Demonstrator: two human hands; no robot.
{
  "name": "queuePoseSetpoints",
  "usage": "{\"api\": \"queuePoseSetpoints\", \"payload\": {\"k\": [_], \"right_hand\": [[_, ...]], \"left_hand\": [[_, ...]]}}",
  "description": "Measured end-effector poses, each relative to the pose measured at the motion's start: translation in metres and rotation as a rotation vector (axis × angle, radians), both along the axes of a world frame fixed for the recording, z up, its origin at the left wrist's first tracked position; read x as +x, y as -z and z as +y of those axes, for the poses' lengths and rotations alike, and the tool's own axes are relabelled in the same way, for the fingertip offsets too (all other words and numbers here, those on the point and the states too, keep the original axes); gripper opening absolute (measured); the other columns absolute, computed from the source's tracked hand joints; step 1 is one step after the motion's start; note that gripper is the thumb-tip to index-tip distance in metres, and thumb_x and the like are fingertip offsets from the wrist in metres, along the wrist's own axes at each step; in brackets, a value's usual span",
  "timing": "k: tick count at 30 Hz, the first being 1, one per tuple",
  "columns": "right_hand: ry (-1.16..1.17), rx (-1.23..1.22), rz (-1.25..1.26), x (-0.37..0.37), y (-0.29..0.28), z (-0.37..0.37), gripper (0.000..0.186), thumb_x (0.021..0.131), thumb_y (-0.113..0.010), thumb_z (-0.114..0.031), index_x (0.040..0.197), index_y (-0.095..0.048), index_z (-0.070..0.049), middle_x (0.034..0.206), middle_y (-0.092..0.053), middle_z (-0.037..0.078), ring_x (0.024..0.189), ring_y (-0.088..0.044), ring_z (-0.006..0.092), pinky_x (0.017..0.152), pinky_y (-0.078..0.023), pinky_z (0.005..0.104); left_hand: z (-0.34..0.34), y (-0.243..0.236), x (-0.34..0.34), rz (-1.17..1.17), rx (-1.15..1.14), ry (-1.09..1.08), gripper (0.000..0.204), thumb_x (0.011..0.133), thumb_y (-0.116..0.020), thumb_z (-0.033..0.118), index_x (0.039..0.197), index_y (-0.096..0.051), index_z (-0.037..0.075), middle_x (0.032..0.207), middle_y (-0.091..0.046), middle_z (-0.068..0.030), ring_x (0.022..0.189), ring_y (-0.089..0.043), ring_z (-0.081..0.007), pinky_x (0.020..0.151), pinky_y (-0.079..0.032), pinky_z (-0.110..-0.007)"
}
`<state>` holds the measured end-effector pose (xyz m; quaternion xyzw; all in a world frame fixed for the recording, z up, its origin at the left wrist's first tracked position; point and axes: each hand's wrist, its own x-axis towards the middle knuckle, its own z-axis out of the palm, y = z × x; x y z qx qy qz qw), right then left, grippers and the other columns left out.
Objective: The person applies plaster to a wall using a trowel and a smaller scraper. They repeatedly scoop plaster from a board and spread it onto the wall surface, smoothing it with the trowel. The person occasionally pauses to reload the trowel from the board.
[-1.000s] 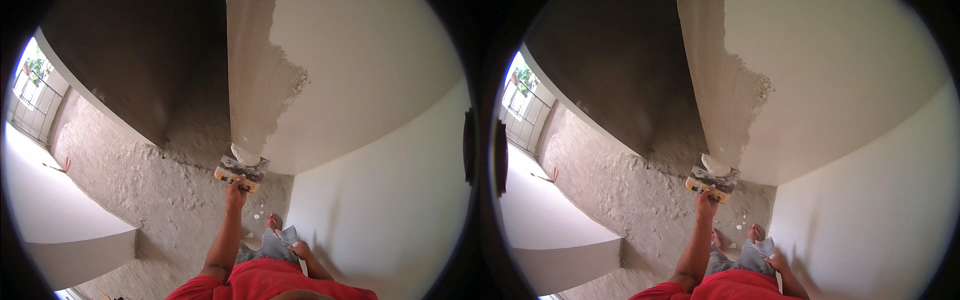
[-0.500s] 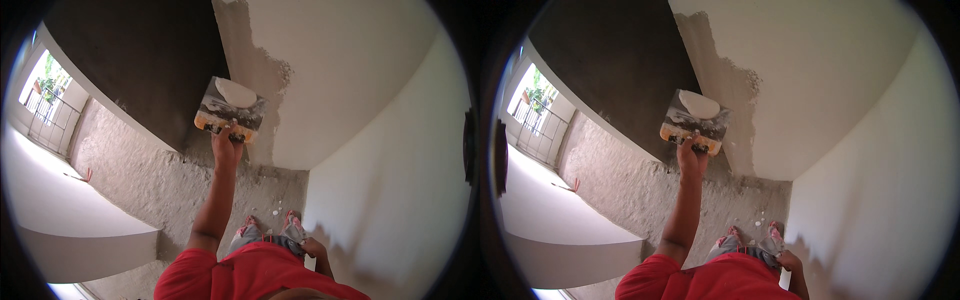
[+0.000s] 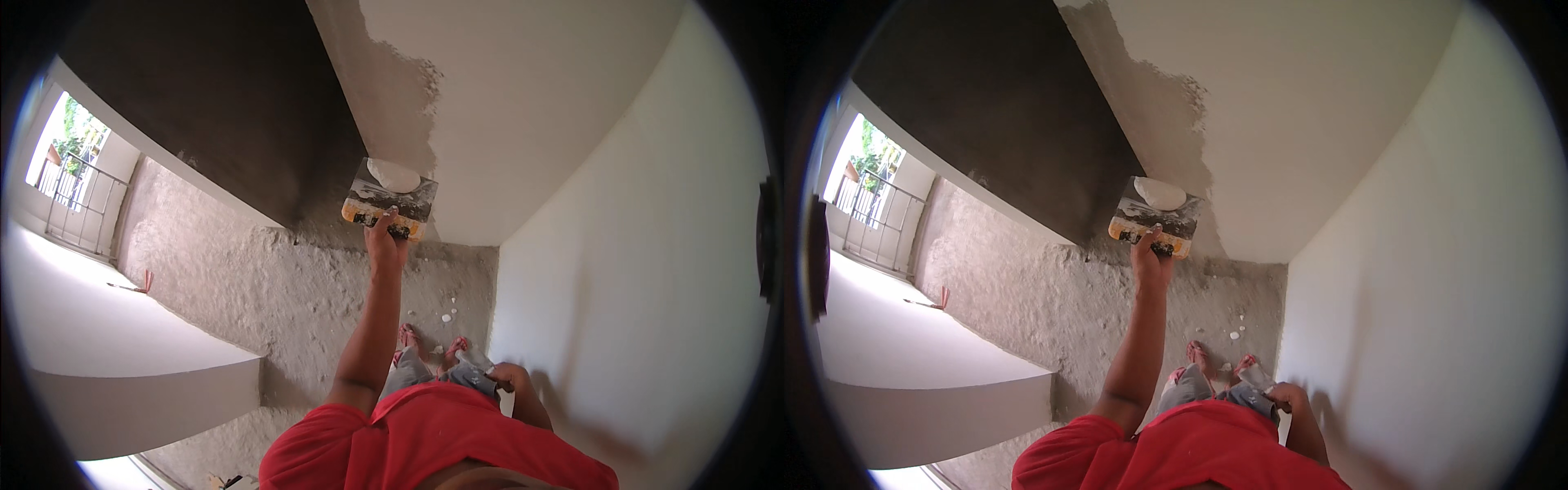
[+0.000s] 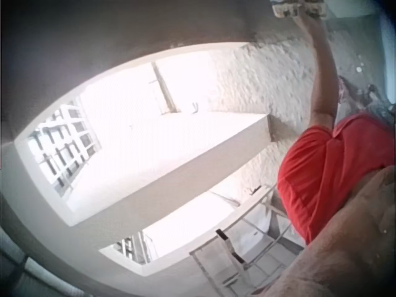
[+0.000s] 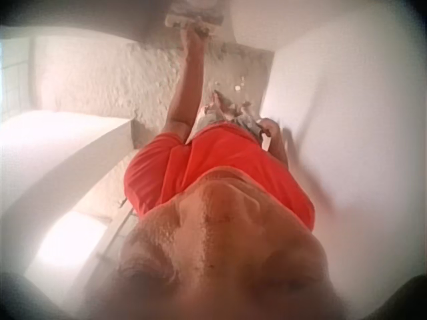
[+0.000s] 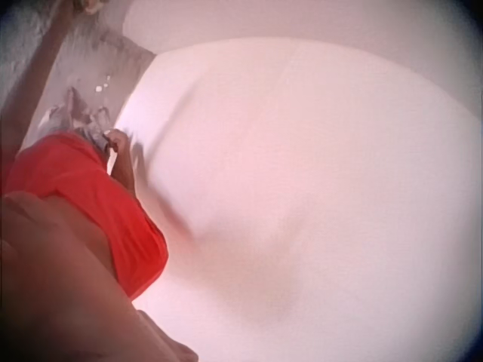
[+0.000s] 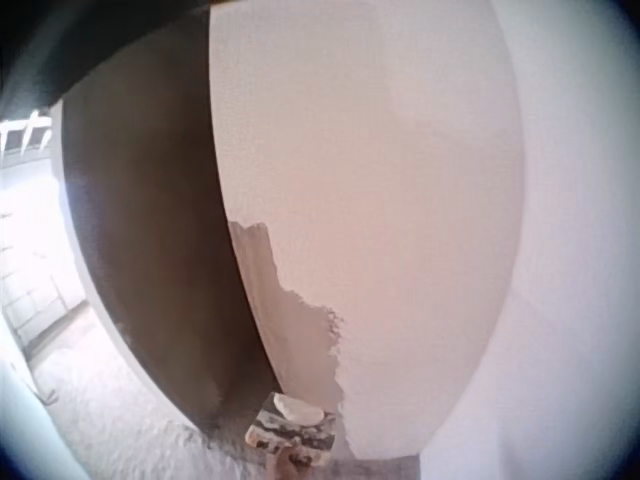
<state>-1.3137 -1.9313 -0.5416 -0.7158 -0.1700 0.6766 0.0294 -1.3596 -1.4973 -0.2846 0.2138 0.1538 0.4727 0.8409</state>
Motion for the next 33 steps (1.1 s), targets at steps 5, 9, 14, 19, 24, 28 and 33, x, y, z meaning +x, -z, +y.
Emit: {"api": "queuePoseSetpoints", "payload": {"k": [5,9,14,19,24,28,33], "right_hand": [[0.104,-0.067,-0.091,-0.002,-0.023,0.005,0.059,0.066,-0.077,-0.05,0.103,-0.069,-0.004,0.092,-0.069,0.009,0.076,-0.062,0.0232,0.065,-0.05,0.0379],[0.061,-0.072,-0.046,0.001,0.01,-0.006,0.059,0.066,-0.077,-0.048,0.105,-0.069,-0.003,0.094,-0.069,0.01,0.08,-0.062,0.0236,0.069,-0.05,0.0381],[0.049,0.207,-0.104,-0.003,0.053,-0.049,0.05,0.07,-0.077,-0.043,0.099,-0.069,-0.002,0.085,-0.067,0.009,0.071,-0.061,0.0202,0.064,-0.049,0.0349],[0.493,0.198,-0.041,-0.012,0.022,-0.046,0.029,0.075,-0.079,-0.024,0.094,-0.068,-0.005,0.073,-0.064,0.003,0.062,-0.057,0.0131,0.056,-0.046,0.031],[0.667,0.217,-0.134,-0.007,0.002,-0.052,0.03,0.073,-0.08,-0.019,0.095,-0.066,-0.005,0.069,-0.064,0.003,0.055,-0.056,0.0116,0.049,-0.045,0.0288],[0.763,0.246,-0.121,-0.016,0.0,-0.058,0.028,0.074,-0.08,-0.017,0.095,-0.065,-0.005,0.071,-0.062,0.002,0.053,-0.054,0.011,0.048,-0.045,0.0279],[0.788,0.241,-0.047,-0.023,-0.01,-0.055,0.026,0.075,-0.078,-0.016,0.095,-0.065,-0.006,0.07,-0.06,0.001,0.053,-0.052,0.01,0.048,-0.045,0.0275]], "left_hand": [[-0.016,0.051,0.003,0.081,-0.111,-0.025,0.051,0.08,-0.065,0.0,0.127,-0.047,0.002,0.118,-0.055,-0.0106,0.11,-0.056,-0.0286,0.097,-0.044,-0.046],[-0.016,0.087,0.021,0.089,-0.172,-0.05,0.047,0.081,-0.065,0.003,0.125,-0.049,0.001,0.115,-0.057,-0.0099,0.108,-0.057,-0.0276,0.095,-0.046,-0.044],[0.007,0.086,0.044,0.068,-0.179,-0.099,0.044,0.084,-0.062,0.005,0.125,-0.048,0.0,0.116,-0.057,-0.0103,0.109,-0.057,-0.028,0.094,-0.047,-0.043],[0.055,0.072,0.07,0.001,-0.138,-0.221,0.04,0.082,-0.063,0.007,0.119,-0.051,-0.004,0.108,-0.058,-0.0106,0.094,-0.062,-0.0248,0.081,-0.051,-0.04],[0.079,0.091,0.08,-0.044,-0.187,-0.269,0.046,0.08,-0.064,0.004,0.122,-0.049,-0.004,0.111,-0.058,-0.0111,0.097,-0.061,-0.0257,0.082,-0.051,-0.041],[0.084,0.099,0.087,-0.019,-0.228,-0.27,0.045,0.08,-0.064,0.004,0.123,-0.049,-0.003,0.113,-0.057,-0.0115,0.098,-0.061,-0.0264,0.083,-0.051,-0.04],[0.088,0.096,0.093,0.022,-0.247,-0.235,0.047,0.082,-0.061,0.003,0.127,-0.047,-0.001,0.116,-0.056,-0.0106,0.105,-0.058,-0.0276,0.089,-0.047,-0.041]]}}
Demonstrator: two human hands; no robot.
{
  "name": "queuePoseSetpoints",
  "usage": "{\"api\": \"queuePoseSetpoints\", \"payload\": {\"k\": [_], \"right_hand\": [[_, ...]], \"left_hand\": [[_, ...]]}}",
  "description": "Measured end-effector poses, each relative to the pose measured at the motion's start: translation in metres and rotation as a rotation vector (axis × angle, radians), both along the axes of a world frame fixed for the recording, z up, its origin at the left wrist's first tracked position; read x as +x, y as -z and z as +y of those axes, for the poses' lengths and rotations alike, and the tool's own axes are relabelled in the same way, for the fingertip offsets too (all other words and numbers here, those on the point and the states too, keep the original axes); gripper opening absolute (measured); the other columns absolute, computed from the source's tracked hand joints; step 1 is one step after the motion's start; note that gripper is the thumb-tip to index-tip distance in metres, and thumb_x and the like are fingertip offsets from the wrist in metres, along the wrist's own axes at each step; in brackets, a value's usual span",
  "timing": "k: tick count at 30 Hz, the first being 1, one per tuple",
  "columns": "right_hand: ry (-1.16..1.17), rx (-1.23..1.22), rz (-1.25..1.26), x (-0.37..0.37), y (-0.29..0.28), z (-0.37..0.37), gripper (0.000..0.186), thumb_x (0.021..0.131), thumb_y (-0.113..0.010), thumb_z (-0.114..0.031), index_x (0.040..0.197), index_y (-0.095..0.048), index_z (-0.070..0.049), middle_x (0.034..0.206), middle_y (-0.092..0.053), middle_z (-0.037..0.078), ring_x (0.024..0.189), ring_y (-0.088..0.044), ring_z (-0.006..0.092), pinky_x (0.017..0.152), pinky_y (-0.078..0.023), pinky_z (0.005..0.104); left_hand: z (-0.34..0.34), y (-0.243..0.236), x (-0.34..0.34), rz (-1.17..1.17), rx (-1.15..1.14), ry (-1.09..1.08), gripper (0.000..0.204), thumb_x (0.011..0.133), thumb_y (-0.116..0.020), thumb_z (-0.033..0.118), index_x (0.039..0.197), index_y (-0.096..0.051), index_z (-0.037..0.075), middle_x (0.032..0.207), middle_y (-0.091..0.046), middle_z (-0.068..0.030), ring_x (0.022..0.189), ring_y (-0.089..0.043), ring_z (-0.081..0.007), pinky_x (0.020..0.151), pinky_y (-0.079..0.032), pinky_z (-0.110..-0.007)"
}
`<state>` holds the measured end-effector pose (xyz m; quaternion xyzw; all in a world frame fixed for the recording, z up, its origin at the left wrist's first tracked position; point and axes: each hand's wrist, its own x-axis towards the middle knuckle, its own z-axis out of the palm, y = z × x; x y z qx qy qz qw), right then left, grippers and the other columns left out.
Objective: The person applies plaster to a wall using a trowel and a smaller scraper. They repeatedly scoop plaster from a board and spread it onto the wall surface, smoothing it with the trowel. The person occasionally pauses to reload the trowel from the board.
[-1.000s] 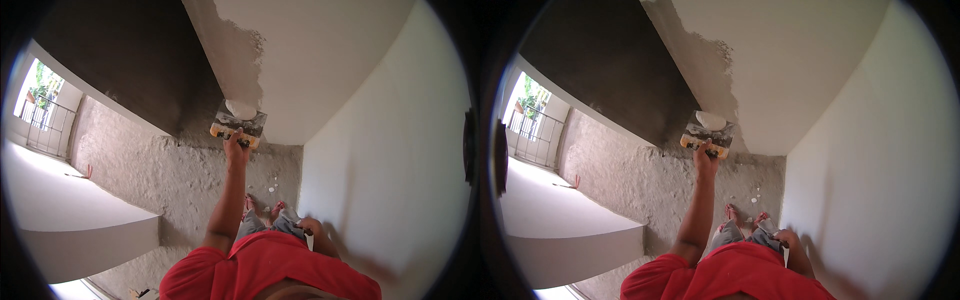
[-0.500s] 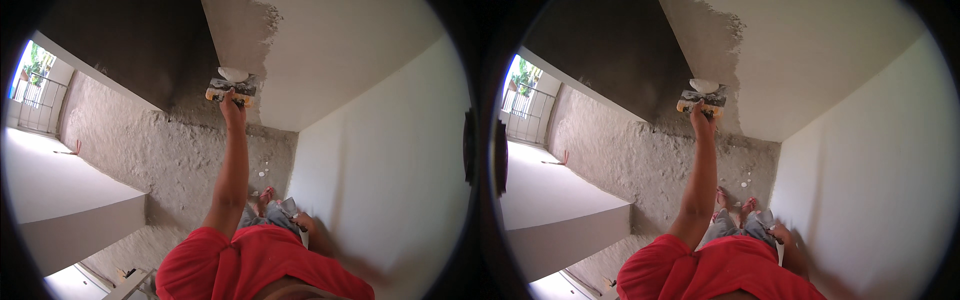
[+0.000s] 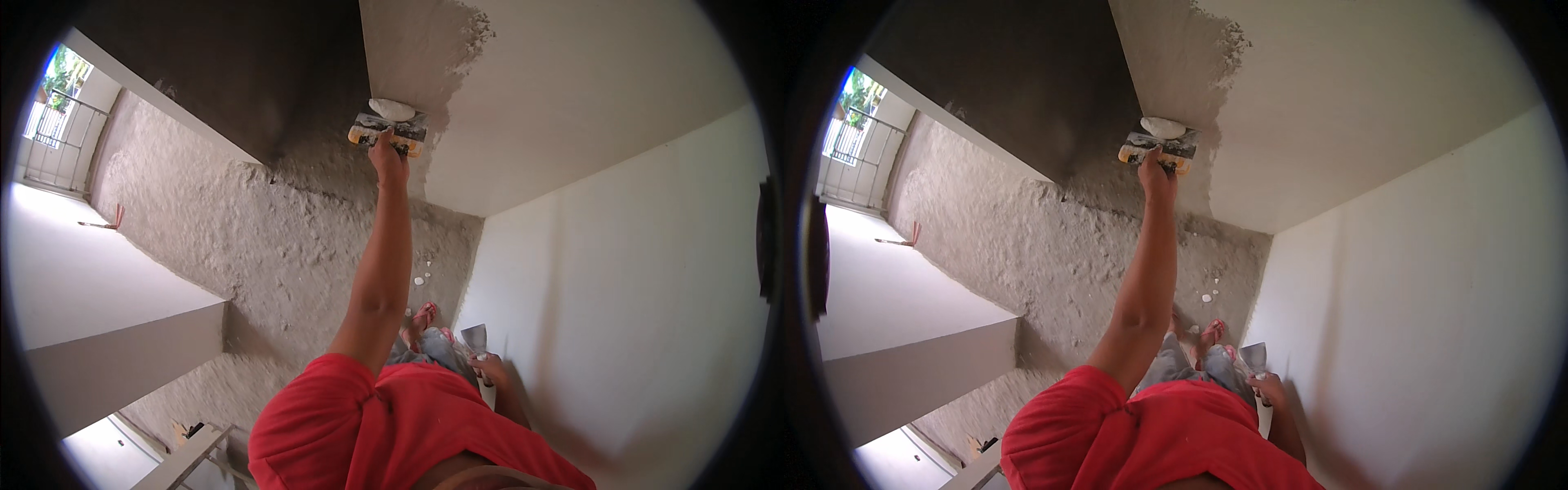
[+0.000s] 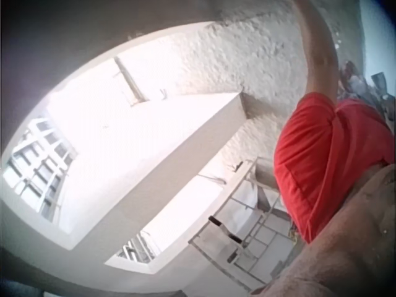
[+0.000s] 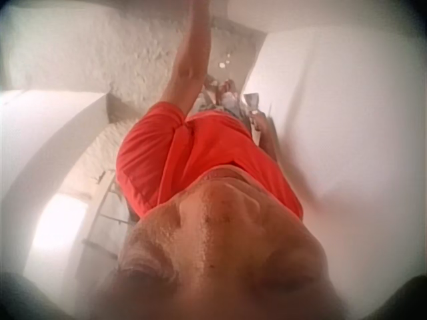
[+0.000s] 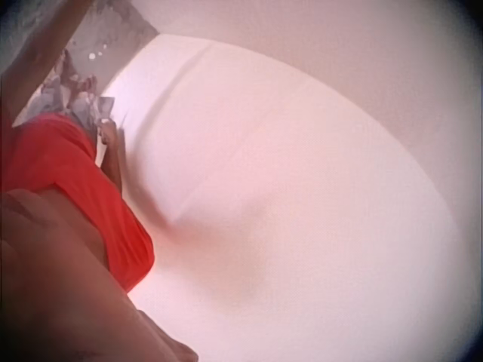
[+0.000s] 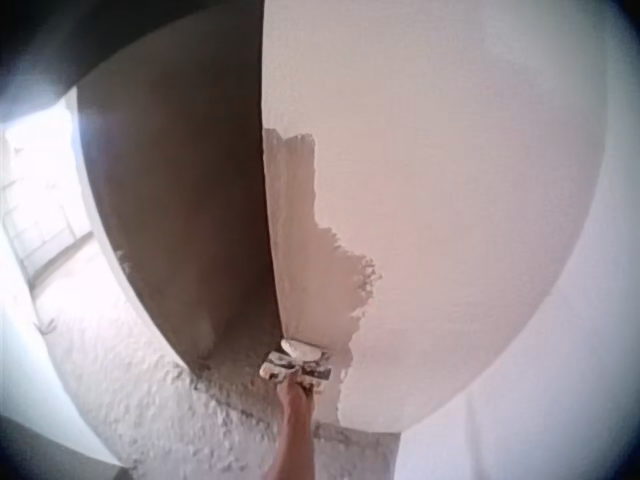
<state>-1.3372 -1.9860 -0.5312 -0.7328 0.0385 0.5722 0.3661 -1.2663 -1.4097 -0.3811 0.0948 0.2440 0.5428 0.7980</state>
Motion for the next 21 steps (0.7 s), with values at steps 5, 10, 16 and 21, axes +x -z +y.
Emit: {"api": "queuePoseSetpoints", "payload": {"k": [5,10,16,21], "right_hand": [[0.004,-0.016,0.018,-0.003,-0.001,-0.002,0.027,0.075,-0.079,-0.017,0.095,-0.065,-0.005,0.067,-0.058,0.0,0.052,-0.051,0.0096,0.048,-0.045,0.0273],[-0.019,0.042,0.023,0.004,-0.001,0.005,0.027,0.075,-0.079,-0.015,0.095,-0.064,-0.005,0.066,-0.058,0.0,0.05,-0.05,0.0098,0.047,-0.044,0.0277],[0.001,0.123,0.052,0.01,-0.003,0.013,0.026,0.076,-0.078,-0.012,0.097,-0.064,-0.005,0.066,-0.057,0.001,0.049,-0.05,0.0102,0.045,-0.043,0.0281],[0.002,0.16,0.016,0.007,-0.005,0.011,0.028,0.076,-0.078,-0.012,0.098,-0.064,-0.004,0.065,-0.057,0.002,0.049,-0.05,0.0109,0.045,-0.042,0.0282]], "left_hand": [[0.002,-0.009,0.007,0.078,-0.012,-0.008,0.044,0.081,-0.061,0.004,0.121,-0.047,-0.004,0.112,-0.056,-0.0118,0.097,-0.06,-0.0252,0.082,-0.049,-0.037],[0.01,-0.026,0.009,0.167,0.027,-0.005,0.042,0.078,-0.064,0.007,0.115,-0.048,-0.006,0.107,-0.057,-0.0128,0.09,-0.06,-0.0224,0.075,-0.049,-0.035],[0.005,-0.079,0.006,0.315,0.053,0.011,0.035,0.078,-0.065,0.008,0.108,-0.052,-0.006,0.099,-0.058,-0.013,0.077,-0.06,-0.0209,0.06,-0.048,-0.032],[-0.004,-0.116,-0.001,0.363,0.145,0.033,0.031,0.08,-0.063,0.007,0.105,-0.053,-0.007,0.096,-0.058,-0.0141,0.071,-0.061,-0.0211,0.056,-0.049,-0.033]]}}
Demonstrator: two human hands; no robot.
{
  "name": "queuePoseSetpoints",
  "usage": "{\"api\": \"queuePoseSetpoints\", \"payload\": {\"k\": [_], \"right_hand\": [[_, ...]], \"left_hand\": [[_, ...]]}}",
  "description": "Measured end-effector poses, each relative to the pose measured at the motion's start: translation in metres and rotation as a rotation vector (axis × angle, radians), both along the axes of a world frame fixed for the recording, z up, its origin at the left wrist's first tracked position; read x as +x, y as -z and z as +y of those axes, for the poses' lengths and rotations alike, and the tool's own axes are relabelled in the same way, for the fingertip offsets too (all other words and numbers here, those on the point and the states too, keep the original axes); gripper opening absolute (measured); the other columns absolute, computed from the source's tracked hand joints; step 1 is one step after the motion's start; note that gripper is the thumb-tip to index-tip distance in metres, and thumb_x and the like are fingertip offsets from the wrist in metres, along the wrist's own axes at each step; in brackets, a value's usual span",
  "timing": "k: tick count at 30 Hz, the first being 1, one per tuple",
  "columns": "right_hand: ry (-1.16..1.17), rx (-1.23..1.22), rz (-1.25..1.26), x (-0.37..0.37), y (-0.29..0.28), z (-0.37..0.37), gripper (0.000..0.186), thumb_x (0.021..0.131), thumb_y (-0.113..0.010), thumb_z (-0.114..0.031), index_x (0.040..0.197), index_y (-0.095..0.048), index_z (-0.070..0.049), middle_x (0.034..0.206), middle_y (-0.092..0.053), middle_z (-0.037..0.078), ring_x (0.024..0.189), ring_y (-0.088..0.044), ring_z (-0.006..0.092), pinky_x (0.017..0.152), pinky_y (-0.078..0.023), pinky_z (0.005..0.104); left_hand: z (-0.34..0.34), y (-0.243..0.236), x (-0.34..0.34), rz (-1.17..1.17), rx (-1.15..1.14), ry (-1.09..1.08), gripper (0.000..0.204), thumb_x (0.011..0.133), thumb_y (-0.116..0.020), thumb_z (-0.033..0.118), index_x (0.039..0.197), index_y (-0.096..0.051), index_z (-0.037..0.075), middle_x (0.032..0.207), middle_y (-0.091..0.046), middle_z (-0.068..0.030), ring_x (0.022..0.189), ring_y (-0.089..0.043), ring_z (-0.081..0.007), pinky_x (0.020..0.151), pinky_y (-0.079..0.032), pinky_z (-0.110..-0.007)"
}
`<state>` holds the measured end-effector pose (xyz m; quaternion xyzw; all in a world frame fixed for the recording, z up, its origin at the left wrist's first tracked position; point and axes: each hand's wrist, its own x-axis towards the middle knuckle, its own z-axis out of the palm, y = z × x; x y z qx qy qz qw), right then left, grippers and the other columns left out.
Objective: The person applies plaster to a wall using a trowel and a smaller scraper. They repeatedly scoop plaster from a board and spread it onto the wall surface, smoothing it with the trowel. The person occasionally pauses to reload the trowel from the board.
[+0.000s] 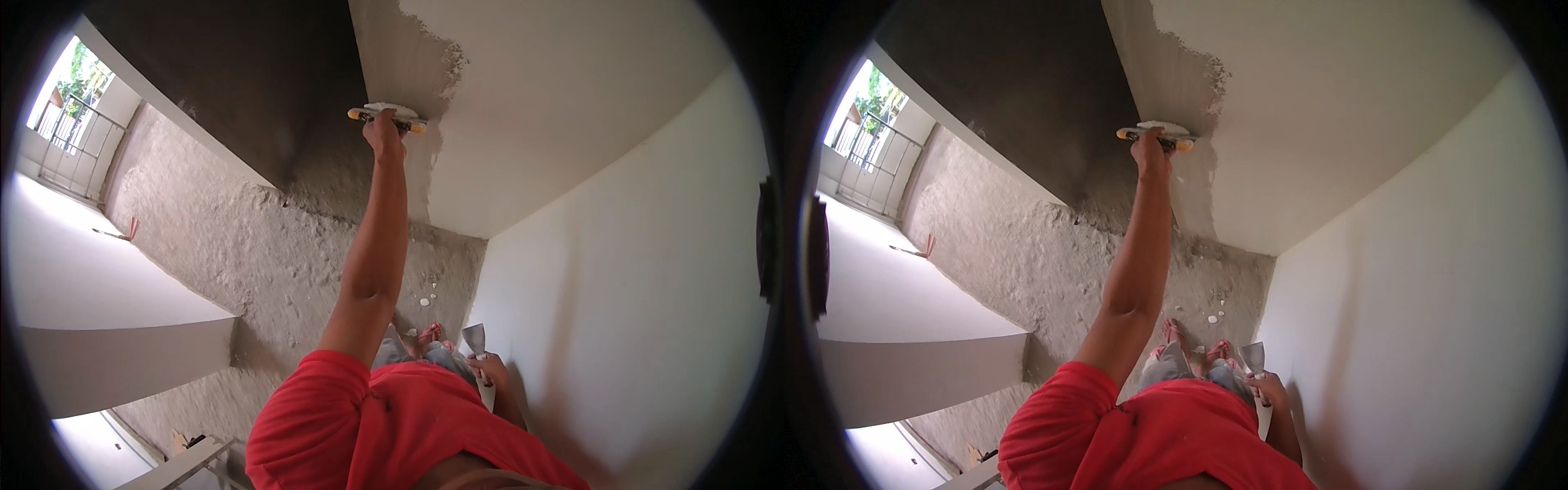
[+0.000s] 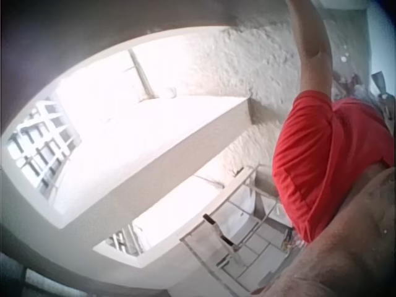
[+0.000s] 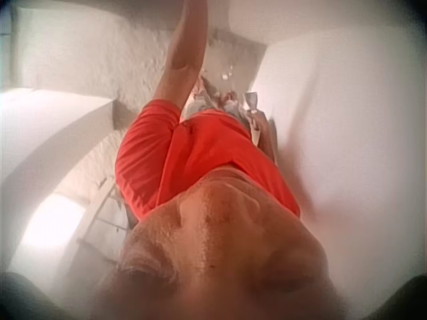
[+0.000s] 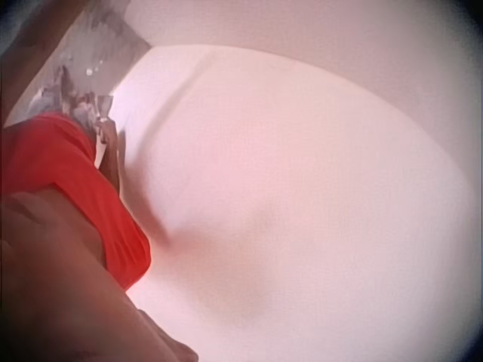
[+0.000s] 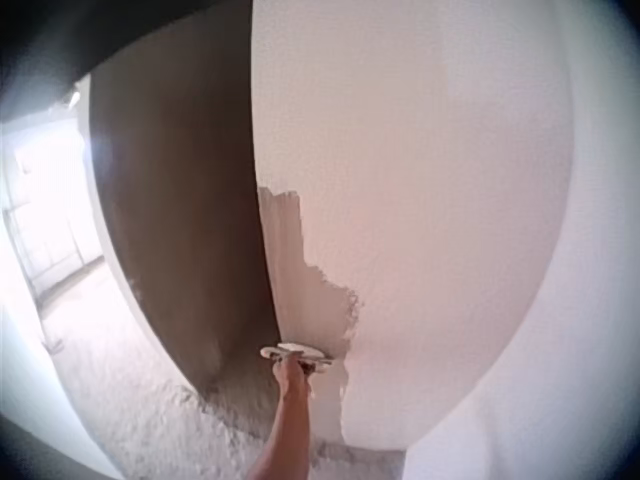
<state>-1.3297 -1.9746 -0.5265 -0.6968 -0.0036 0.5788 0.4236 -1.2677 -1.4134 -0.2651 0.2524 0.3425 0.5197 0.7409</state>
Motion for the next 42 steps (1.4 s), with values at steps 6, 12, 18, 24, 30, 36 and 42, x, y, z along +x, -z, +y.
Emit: {"api": "queuePoseSetpoints", "payload": {"k": [6,12,18,24,30,36,42], "right_hand": [[-0.03,0.035,-0.048,0.0,-0.002,0.002,0.027,0.075,-0.077,-0.012,0.098,-0.066,-0.003,0.066,-0.059,0.002,0.049,-0.051,0.0111,0.045,-0.042,0.0281],[-0.059,0.025,-0.095,0.004,-0.017,0.007,0.027,0.074,-0.078,-0.012,0.098,-0.067,-0.005,0.068,-0.061,0.001,0.05,-0.052,0.0107,0.045,-0.044,0.0284],[-0.044,0.008,-0.127,0.006,-0.039,0.019,0.027,0.074,-0.077,-0.011,0.098,-0.068,-0.005,0.068,-0.061,0.002,0.05,-0.052,0.0114,0.045,-0.045,0.0284],[-0.028,0.118,-0.092,0.011,-0.034,0.025,0.028,0.073,-0.077,-0.012,0.098,-0.068,-0.005,0.069,-0.062,0.002,0.049,-0.051,0.0111,0.045,-0.045,0.0287],[-0.108,0.068,-0.163,0.017,-0.061,0.042,0.021,0.076,-0.077,-0.016,0.095,-0.069,-0.008,0.066,-0.059,-0.001,0.049,-0.049,0.0087,0.044,-0.044,0.0278],[-0.174,0.024,-0.51,0.038,-0.174,0.085,0.033,0.081,-0.073,-0.033,0.091,-0.067,-0.003,0.056,-0.055,0.002,0.043,-0.048,0.0111,0.043,-0.043,0.0299],[-0.444,0.085,-0.973,0.043,-0.326,0.145,0.05,0.083,-0.067,-0.044,0.105,-0.067,0.001,0.106,-0.064,0.022,0.097,-0.061,0.0337,0.091,-0.047,0.0427]], "left_hand": [[-0.008,-0.053,-0.007,-0.01,0.073,-0.017,0.027,0.081,-0.06,0.007,0.101,-0.053,-0.009,0.093,-0.058,-0.016,0.067,-0.063,-0.0236,0.059,-0.057,-0.036],[-0.013,-0.141,-0.015,0.006,0.164,0.02,0.03,0.084,-0.055,0.005,0.105,-0.049,-0.014,0.099,-0.059,-0.0231,0.079,-0.068,-0.0333,0.064,-0.064,-0.045],[0.001,-0.221,-0.024,0.015,0.308,0.021,0.044,0.08,-0.063,0.019,0.107,-0.051,-0.014,0.097,-0.061,-0.0212,0.075,-0.068,-0.0291,0.055,-0.064,-0.04],[-0.032,-0.347,-0.043,0.089,0.433,0.093,0.021,0.086,-0.052,0.005,0.102,-0.054,-0.008,0.104,-0.061,-0.0239,0.09,-0.067,-0.0377,0.067,-0.061,-0.051],[-0.036,-0.389,-0.057,-0.03,0.551,0.038,0.023,0.089,-0.052,0.01,0.1,-0.05,-0.01,0.093,-0.059,-0.0215,0.077,-0.067,-0.0325,0.059,-0.061,-0.045],[-0.09,-0.235,-0.115,-0.064,0.46,0.073,0.027,0.086,-0.058,0.008,0.111,-0.056,-0.002,0.105,-0.061,-0.012,0.089,-0.065,-0.0231,0.076,-0.055,-0.038],[-0.181,-0.09,-0.182,-0.093,0.237,0.132,0.049,0.08,-0.062,-0.006,0.123,-0.041,-0.002,0.114,-0.056,-0.0142,0.1,-0.061,-0.0254,0.08,-0.053,-0.037]]}}
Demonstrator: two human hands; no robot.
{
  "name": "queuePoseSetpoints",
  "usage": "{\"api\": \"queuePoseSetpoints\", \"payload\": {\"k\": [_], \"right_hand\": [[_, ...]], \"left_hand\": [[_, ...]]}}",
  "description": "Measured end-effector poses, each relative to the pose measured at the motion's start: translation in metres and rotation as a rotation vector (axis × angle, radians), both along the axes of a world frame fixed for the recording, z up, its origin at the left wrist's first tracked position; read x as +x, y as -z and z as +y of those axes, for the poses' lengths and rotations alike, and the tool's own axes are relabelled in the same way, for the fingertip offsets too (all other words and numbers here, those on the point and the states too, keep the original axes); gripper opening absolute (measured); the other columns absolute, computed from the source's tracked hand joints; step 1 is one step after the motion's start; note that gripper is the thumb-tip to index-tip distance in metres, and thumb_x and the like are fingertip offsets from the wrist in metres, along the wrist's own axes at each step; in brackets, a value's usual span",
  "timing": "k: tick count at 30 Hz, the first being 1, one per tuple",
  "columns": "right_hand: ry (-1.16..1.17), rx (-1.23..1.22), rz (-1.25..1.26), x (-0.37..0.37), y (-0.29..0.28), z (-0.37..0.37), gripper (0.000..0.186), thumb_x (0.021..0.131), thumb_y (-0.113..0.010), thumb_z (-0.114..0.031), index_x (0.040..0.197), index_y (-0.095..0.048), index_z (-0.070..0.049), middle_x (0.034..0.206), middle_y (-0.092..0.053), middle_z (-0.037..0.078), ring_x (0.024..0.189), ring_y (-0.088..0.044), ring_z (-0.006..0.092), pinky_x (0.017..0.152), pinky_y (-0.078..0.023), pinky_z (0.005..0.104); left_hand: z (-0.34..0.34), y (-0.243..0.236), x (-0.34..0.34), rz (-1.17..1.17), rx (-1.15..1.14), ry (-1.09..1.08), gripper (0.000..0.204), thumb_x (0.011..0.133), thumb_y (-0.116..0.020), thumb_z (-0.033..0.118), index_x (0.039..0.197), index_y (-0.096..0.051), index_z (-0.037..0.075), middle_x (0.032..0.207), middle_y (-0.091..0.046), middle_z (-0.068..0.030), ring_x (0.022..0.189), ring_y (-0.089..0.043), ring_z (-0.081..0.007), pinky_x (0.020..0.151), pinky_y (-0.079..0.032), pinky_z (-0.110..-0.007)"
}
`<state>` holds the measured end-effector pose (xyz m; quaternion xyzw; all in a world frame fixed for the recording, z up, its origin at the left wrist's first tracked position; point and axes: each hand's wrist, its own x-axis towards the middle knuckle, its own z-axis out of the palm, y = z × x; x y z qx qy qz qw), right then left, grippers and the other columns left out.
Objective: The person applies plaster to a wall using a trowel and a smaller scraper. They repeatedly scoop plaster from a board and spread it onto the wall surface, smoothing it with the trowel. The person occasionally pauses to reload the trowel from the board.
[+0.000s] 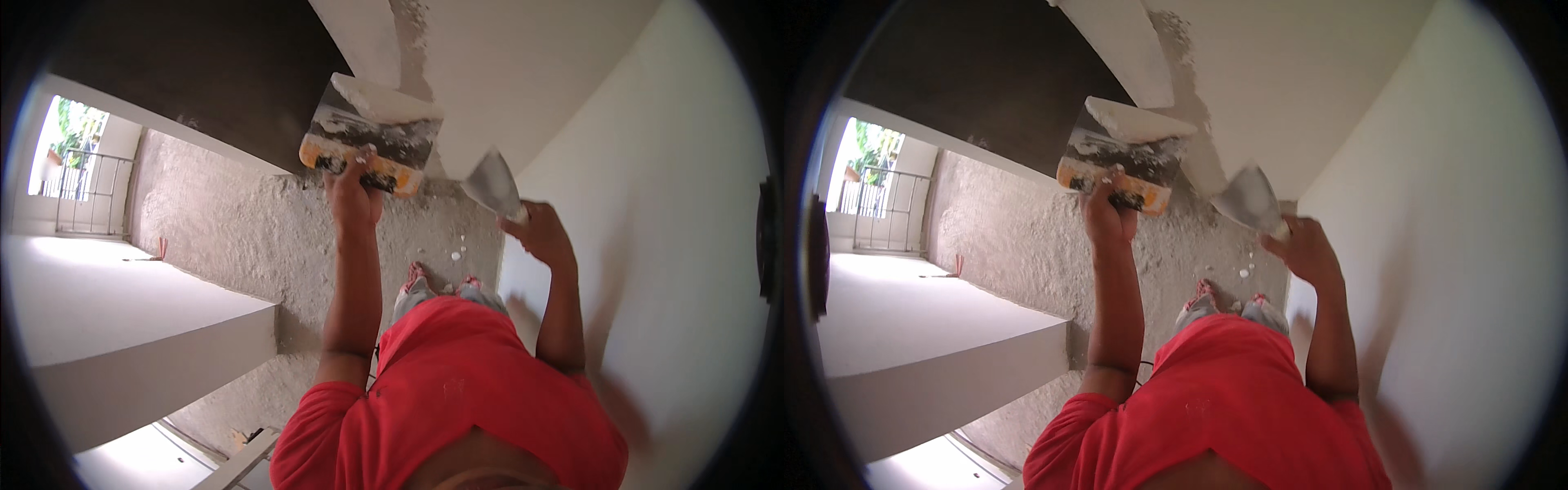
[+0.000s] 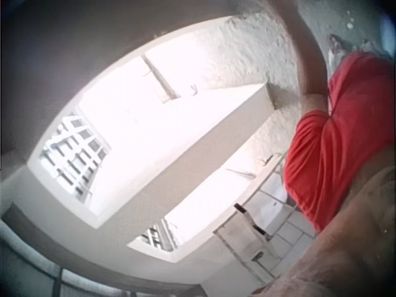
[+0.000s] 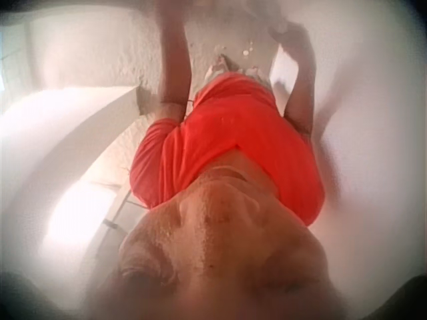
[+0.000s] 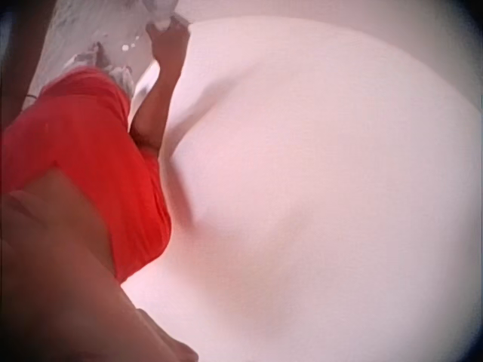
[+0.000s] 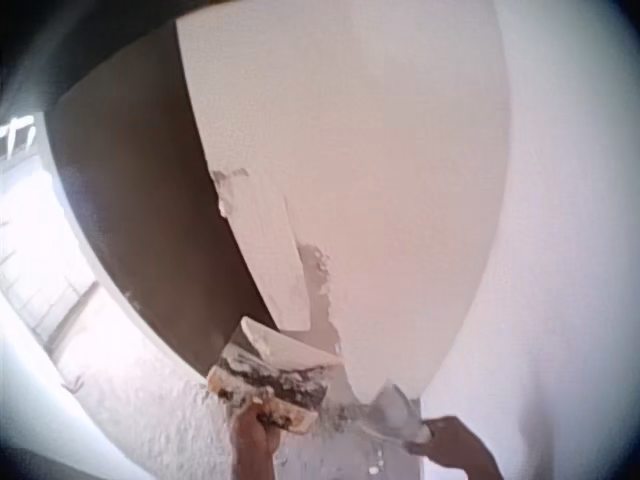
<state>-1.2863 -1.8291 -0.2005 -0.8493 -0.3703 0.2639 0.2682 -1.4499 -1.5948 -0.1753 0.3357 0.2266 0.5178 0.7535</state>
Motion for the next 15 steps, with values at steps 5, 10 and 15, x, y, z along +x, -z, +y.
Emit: {"api": "queuePoseSetpoints", "payload": {"k": [5,10,15], "right_hand": [[-0.05,0.086,-0.262,-0.01,-0.022,0.018,0.043,0.08,-0.068,-0.034,0.109,-0.068,-0.004,0.092,-0.064,0.018,0.087,-0.062,0.0315,0.082,-0.049,0.0403],[0.044,-0.079,-0.136,-0.024,-0.057,0.034,0.038,0.074,-0.068,-0.028,0.107,-0.068,-0.007,0.105,-0.066,0.02,0.103,-0.061,0.0354,0.091,-0.048,0.0424],[-0.005,0.128,-0.286,-0.02,-0.012,0.032,0.039,0.075,-0.065,-0.025,0.104,-0.067,0.001,0.08,-0.067,0.02,0.074,-0.064,0.0353,0.074,-0.051,0.0402]], "left_hand": [[-0.029,0.011,-0.012,0.084,0.104,0.122,0.037,0.081,-0.062,-0.007,0.115,-0.049,-0.003,0.107,-0.06,-0.0118,0.094,-0.062,-0.0221,0.082,-0.052,-0.035],[-0.032,0.009,-0.023,0.519,1.062,0.301,0.046,0.076,-0.067,-0.005,0.12,-0.059,0.003,0.116,-0.065,-0.0134,0.106,-0.064,-0.0252,0.084,-0.054,-0.036],[-0.008,0.013,-0.038,0.914,1.552,0.248,0.067,0.068,-0.067,-0.006,0.132,-0.056,0.011,0.131,-0.058,-0.0112,0.122,-0.055,-0.0286,0.088,-0.054,-0.039]]}}
